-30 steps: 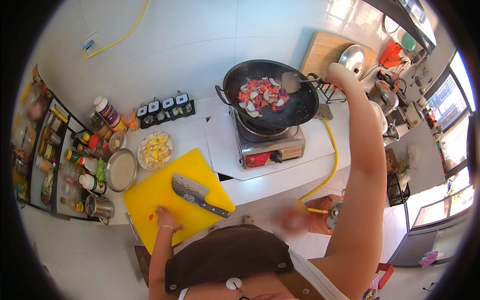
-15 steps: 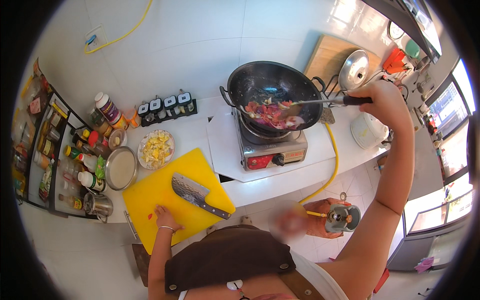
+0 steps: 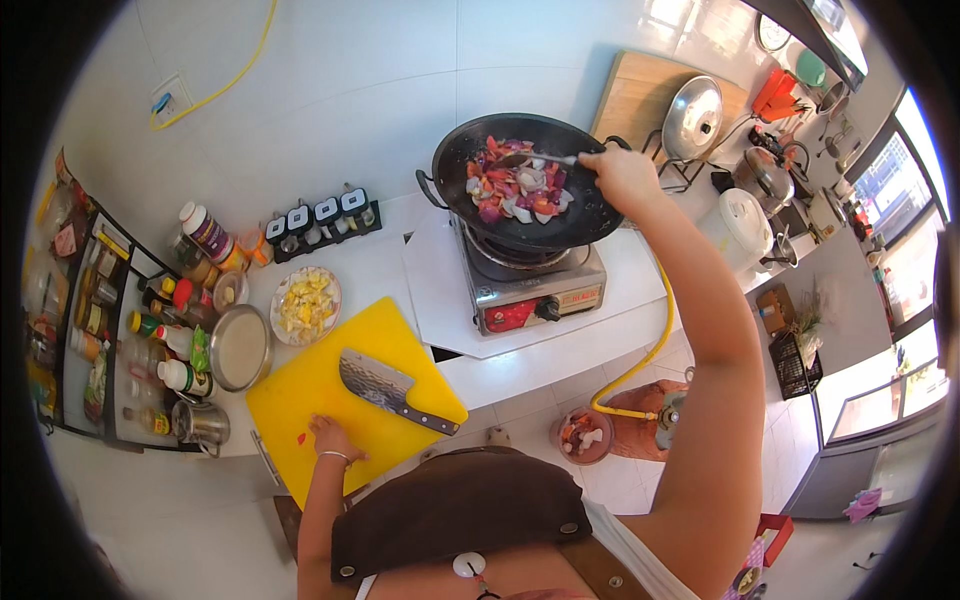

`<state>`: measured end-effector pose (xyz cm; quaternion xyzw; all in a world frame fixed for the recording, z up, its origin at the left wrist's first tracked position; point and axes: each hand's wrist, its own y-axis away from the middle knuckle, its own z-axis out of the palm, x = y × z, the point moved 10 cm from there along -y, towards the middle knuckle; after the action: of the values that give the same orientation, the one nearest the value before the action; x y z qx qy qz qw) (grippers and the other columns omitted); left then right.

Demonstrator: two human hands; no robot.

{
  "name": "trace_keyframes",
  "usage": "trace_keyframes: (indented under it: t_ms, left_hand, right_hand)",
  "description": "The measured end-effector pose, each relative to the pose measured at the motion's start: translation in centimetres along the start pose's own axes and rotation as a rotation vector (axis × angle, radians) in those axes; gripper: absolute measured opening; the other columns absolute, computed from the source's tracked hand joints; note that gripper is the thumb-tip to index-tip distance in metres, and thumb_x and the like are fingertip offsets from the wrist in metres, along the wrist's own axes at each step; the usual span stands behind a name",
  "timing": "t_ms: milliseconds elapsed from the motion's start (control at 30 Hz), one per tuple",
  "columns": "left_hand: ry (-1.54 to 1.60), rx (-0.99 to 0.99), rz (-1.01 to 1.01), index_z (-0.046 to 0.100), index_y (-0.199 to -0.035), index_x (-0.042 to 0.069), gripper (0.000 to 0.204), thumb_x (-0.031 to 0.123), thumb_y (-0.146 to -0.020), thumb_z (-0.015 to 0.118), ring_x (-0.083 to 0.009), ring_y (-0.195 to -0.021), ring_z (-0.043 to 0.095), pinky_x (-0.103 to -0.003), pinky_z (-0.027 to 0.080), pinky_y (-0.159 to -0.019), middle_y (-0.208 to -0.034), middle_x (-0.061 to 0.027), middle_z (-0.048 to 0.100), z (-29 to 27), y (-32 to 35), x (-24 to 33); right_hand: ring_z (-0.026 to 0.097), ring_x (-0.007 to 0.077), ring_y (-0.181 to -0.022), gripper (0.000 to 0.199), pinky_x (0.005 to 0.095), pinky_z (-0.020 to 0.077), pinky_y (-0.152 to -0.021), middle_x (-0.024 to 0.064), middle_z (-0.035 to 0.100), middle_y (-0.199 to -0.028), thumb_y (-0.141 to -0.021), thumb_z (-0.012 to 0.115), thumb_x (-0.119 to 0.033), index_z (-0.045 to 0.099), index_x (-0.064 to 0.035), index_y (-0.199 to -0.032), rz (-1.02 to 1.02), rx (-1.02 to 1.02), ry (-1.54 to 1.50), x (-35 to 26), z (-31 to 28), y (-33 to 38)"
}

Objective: The person stir-fries vegetables in a wok by hand and adds various seasonings including salt, soy sauce, and a liquid from a yellow bottle.

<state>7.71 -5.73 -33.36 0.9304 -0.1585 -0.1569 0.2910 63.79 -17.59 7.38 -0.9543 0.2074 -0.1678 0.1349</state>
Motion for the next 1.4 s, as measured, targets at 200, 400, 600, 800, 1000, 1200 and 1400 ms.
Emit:
trace_keyframes:
  t_ms: [200, 400, 600, 800, 1000, 1200, 1400]
  left_hand:
    - [0.015, 0.005, 0.014, 0.014, -0.143, -0.009, 0.133, 0.051, -0.049, 0.086, -0.0435, -0.139, 0.015, -0.039, 0.024, -0.112, -0.15, -0.0297, 0.011, -0.4, 1.4, 0.4]
    - [0.016, 0.002, -0.01, 0.014, -0.143, -0.009, 0.135, 0.052, -0.047, 0.087, -0.0435, -0.139, 0.015, -0.039, 0.024, -0.112, -0.15, -0.0298, 0.011, -0.7, 1.3, 0.2]
    - [0.013, -0.002, 0.002, 0.015, -0.142, -0.01, 0.134, 0.052, -0.047, 0.087, -0.0445, -0.139, 0.016, -0.04, 0.022, -0.113, -0.149, -0.0309, 0.012, -0.4, 0.8, 0.3]
    - [0.033, 0.022, 0.006, 0.014, -0.142, -0.009, 0.134, 0.051, -0.047, 0.087, -0.0449, -0.138, 0.017, -0.04, 0.022, -0.113, -0.149, -0.0304, 0.012, -0.3, 0.6, 0.2]
    - [0.015, 0.063, 0.025, 0.016, -0.141, -0.01, 0.133, 0.05, -0.046, 0.087, -0.0456, -0.138, 0.018, -0.04, 0.024, -0.112, -0.149, -0.0311, 0.013, 0.0, 0.5, 0.1]
    - [0.013, 0.01, -0.001, 0.016, -0.141, -0.012, 0.135, 0.052, -0.046, 0.087, -0.0459, -0.137, 0.018, -0.041, 0.024, -0.112, -0.148, -0.0328, 0.014, 0.3, -0.2, 0.2]
    - [-0.043, 0.029, 0.024, 0.016, -0.14, -0.013, 0.134, 0.053, -0.047, 0.086, -0.0459, -0.137, 0.019, -0.041, 0.023, -0.113, -0.147, -0.0335, 0.015, 0.2, 0.3, 0.1]
  right_hand:
    - [0.064, 0.0274, -0.077, 0.037, 0.0386, 0.05, -0.067, 0.0097, 0.065, -0.078, -0.07, 0.065, -0.005, 0.072, -0.022, -0.102, -0.043, -0.124, 0.063, 3.0, -8.2, 4.3]
    - [0.064, 0.0257, -0.08, 0.035, 0.0376, 0.0498, -0.068, 0.0064, 0.068, -0.082, -0.065, 0.069, -0.004, 0.073, -0.0208, -0.096, -0.026, -0.142, 0.023, 5.8, -12.4, 6.7]
    - [0.065, 0.0274, -0.085, 0.037, 0.0389, 0.0506, -0.072, 0.0089, 0.067, -0.09, -0.073, 0.067, -0.01, 0.069, -0.023, -0.107, 0.073, -0.131, -0.046, 3.3, -3.5, 2.9]
    - [0.065, 0.0267, -0.085, 0.036, 0.0389, 0.0505, -0.072, 0.01, 0.067, -0.088, -0.075, 0.062, -0.009, 0.069, -0.0225, -0.107, 0.065, -0.013, -0.032, 1.8, -1.6, 3.8]
    - [0.064, 0.0267, -0.081, 0.037, 0.0376, 0.0497, -0.068, 0.0078, 0.065, -0.084, -0.075, 0.062, -0.008, 0.07, -0.0256, -0.106, 0.083, -0.071, 0.03, 3.5, -5.7, 5.9]
    - [0.063, 0.0258, -0.08, 0.039, 0.0381, 0.0486, -0.066, 0.0082, 0.064, -0.082, -0.073, 0.066, -0.01, 0.069, -0.0262, -0.108, 0.049, -0.032, -0.056, 0.7, -2.5, 6.1]
    - [0.064, 0.0264, -0.081, 0.039, 0.0382, 0.049, -0.066, 0.0087, 0.065, -0.083, -0.072, 0.064, -0.008, 0.069, -0.0222, -0.107, 0.05, 0.002, -0.089, 1.9, -4.2, 5.8]
